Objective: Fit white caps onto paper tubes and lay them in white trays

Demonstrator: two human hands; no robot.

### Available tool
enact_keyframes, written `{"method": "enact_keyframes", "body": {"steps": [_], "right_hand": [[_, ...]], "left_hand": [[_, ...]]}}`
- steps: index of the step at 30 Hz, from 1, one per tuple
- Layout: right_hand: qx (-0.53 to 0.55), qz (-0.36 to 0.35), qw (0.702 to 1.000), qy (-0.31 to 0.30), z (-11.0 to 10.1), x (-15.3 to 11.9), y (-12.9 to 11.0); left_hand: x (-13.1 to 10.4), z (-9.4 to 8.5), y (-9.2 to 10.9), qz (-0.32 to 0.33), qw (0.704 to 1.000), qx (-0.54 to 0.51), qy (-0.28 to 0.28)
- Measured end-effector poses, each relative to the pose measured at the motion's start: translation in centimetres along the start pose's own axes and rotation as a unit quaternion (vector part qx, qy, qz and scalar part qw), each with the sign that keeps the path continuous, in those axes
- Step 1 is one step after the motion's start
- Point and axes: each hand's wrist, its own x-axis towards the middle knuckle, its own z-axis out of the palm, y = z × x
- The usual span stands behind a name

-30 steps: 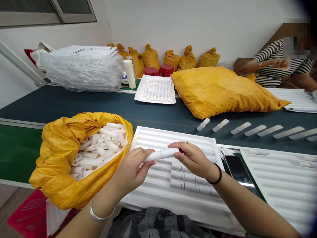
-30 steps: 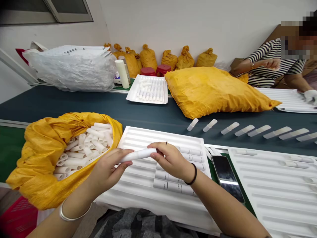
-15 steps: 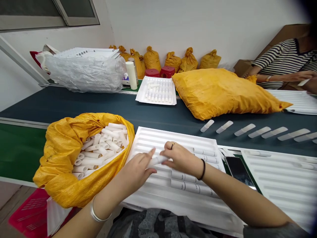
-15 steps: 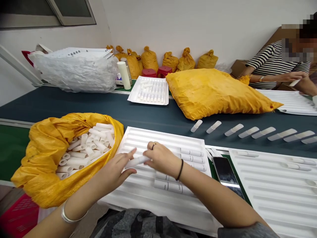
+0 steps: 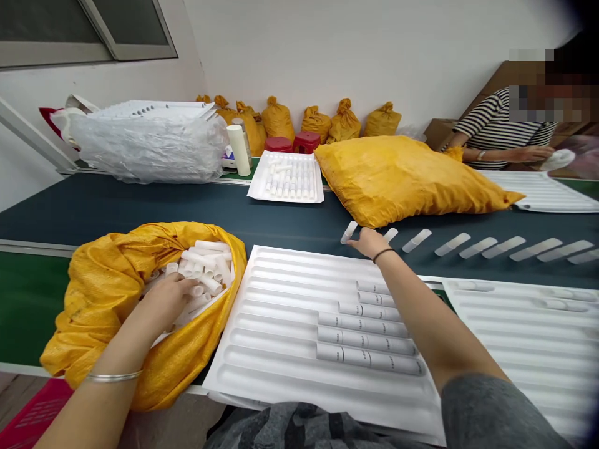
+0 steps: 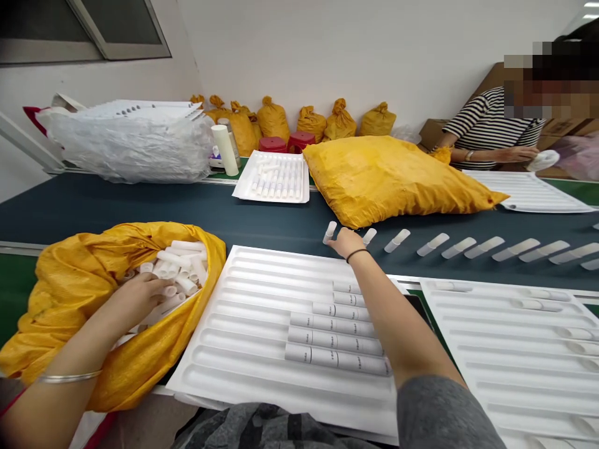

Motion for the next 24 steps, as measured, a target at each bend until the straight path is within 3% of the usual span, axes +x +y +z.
{"method": "enact_keyframes", "body": {"steps": [3,7,12,14,16,19,21,24], "right_hand": [[-0.019,-0.067,0.997,-0.028,0.2,-4.2,1.5],[-0.052,-0.158,0.985,-0.047,1.6,-8.8,2.9],[-0.087,-0.194,0.977,0.019,2.2,-9.8,3.3],[-0.095,-0.194,0.976,0.027,2.2,-9.6,3.3],[-0.098,-0.205,0.974,0.013,2.4,-9.2,3.4],[-0.093,-0.223,0.970,-0.005,2.6,-8.8,3.7],[-0.084,-0.226,0.970,0.002,2.3,-8.8,3.8],[-0.067,-0.212,0.974,0.032,1.3,-9.7,3.0]], "left_hand": [[0.2,-1.2,3.0,-0.030,0.999,0.008,-0.043],[0.3,-1.6,8.2,-0.064,0.991,-0.117,-0.026],[0.6,-0.5,13.6,0.011,0.968,-0.252,0.013],[0.6,0.1,15.0,0.004,0.942,-0.335,0.013],[0.6,0.5,16.1,-0.045,0.880,-0.473,0.020],[0.5,0.9,17.1,-0.151,0.718,-0.678,0.035],[0.4,0.8,17.4,-0.212,0.619,-0.756,0.023],[0.3,0.8,17.6,-0.284,0.511,-0.811,-0.006]]}}
